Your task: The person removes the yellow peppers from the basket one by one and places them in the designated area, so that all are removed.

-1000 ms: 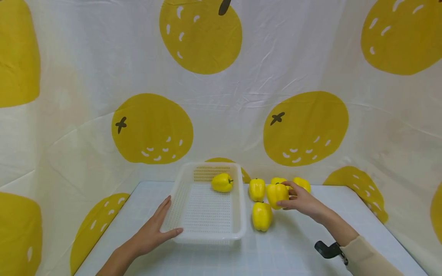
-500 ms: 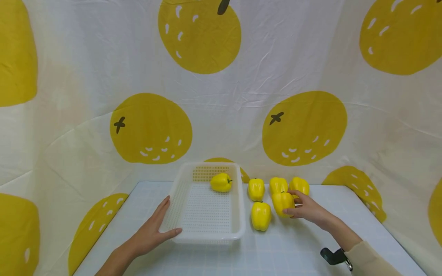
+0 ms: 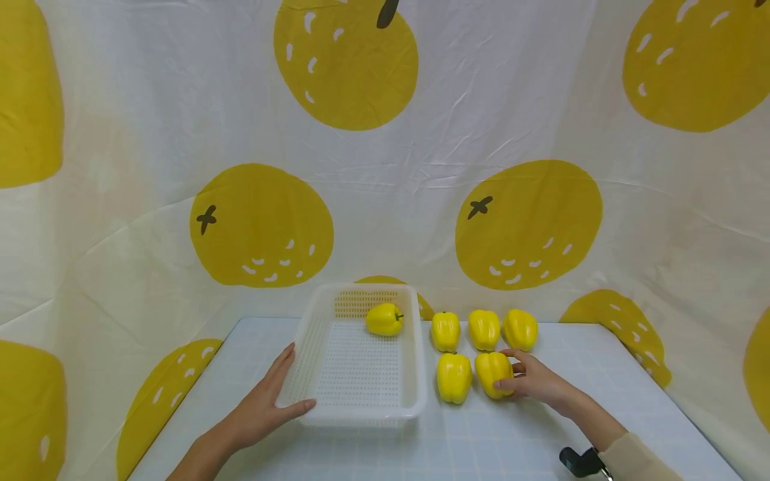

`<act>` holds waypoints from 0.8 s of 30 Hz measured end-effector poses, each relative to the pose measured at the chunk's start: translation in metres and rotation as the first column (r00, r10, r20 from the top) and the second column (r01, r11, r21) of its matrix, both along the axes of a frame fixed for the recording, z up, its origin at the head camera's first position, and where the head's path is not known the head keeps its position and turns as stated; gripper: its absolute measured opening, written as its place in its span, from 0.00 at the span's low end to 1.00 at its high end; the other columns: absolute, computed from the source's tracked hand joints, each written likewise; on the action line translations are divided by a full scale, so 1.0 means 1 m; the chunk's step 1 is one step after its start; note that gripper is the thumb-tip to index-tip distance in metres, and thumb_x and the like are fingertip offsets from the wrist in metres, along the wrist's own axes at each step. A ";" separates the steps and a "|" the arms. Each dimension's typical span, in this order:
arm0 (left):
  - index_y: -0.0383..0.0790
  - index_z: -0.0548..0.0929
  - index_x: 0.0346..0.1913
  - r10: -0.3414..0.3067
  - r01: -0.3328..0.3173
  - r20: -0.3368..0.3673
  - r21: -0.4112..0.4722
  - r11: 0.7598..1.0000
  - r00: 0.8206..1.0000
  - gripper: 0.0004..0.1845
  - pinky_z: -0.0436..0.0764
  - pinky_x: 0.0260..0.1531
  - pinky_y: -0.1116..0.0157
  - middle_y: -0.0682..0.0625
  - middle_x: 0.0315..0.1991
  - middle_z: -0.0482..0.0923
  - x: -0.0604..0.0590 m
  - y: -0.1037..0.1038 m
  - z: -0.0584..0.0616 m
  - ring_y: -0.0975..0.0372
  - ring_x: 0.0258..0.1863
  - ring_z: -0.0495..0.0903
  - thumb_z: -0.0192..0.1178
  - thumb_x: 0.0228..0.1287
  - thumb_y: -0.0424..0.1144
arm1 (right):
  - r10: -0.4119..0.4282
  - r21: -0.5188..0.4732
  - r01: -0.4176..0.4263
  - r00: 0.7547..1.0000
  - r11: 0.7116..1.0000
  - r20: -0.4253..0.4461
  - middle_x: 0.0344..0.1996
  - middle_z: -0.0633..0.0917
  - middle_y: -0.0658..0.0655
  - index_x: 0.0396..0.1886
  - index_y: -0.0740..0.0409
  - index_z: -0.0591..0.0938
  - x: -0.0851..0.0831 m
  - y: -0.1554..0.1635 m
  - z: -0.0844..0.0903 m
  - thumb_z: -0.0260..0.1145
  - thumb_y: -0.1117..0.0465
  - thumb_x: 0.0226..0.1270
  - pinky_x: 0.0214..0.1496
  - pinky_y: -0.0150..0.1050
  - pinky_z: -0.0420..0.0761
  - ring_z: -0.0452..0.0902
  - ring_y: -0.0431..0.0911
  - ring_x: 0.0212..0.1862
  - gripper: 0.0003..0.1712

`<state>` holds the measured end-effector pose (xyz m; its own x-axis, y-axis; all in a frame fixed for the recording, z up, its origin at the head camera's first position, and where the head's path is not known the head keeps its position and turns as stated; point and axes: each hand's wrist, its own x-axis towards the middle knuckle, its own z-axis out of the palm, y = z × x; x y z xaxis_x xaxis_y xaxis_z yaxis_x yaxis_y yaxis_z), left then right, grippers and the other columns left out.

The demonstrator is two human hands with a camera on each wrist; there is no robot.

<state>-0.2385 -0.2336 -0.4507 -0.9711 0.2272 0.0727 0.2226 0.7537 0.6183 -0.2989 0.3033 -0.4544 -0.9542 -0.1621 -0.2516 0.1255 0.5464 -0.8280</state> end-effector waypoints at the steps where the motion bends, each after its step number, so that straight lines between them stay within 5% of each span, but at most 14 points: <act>1: 0.42 0.41 0.84 0.002 -0.002 0.002 -0.001 1.000 1.000 0.62 0.54 0.72 0.33 0.47 0.84 0.35 0.000 0.000 0.000 0.44 0.81 0.44 0.64 0.61 0.70 | -0.001 0.007 0.001 1.000 1.000 0.004 0.59 0.77 0.72 0.76 0.66 0.59 0.000 0.000 0.000 0.79 0.52 0.60 0.51 0.48 0.87 0.81 0.52 0.48 0.54; 6: 0.43 0.41 0.84 0.005 -0.005 0.008 0.001 1.000 1.000 0.61 0.54 0.72 0.33 0.46 0.84 0.35 -0.001 0.000 0.000 0.44 0.81 0.44 0.65 0.61 0.68 | -0.003 0.036 0.002 1.000 0.999 0.027 0.62 0.76 0.70 0.77 0.67 0.60 -0.001 0.005 0.000 0.75 0.48 0.64 0.55 0.51 0.85 0.81 0.50 0.50 0.52; 14: 0.42 0.42 0.84 0.004 -0.004 -0.004 0.007 1.000 1.000 0.61 0.54 0.71 0.33 0.46 0.84 0.36 0.000 0.001 0.001 0.43 0.81 0.45 0.65 0.61 0.68 | 0.086 -0.118 -0.078 0.995 0.990 0.058 0.65 0.74 0.67 0.76 0.73 0.60 -0.002 0.017 -0.010 0.64 0.55 0.74 0.56 0.52 0.83 0.76 0.52 0.52 0.41; 24: 0.42 0.42 0.84 0.007 -0.007 0.007 0.001 1.000 1.000 0.62 0.54 0.71 0.33 0.46 0.84 0.36 -0.001 0.001 0.002 0.43 0.81 0.45 0.64 0.60 0.70 | 0.080 -0.092 -0.074 0.995 0.993 0.061 0.67 0.72 0.69 0.76 0.74 0.59 0.002 0.015 -0.004 0.63 0.54 0.74 0.57 0.51 0.83 0.76 0.52 0.53 0.42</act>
<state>-0.2392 -0.2325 -0.4492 -0.9732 0.2202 0.0665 0.2132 0.7546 0.6205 -0.2973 0.3181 -0.4582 -0.9202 -0.2591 -0.2935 0.1405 0.4810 -0.8654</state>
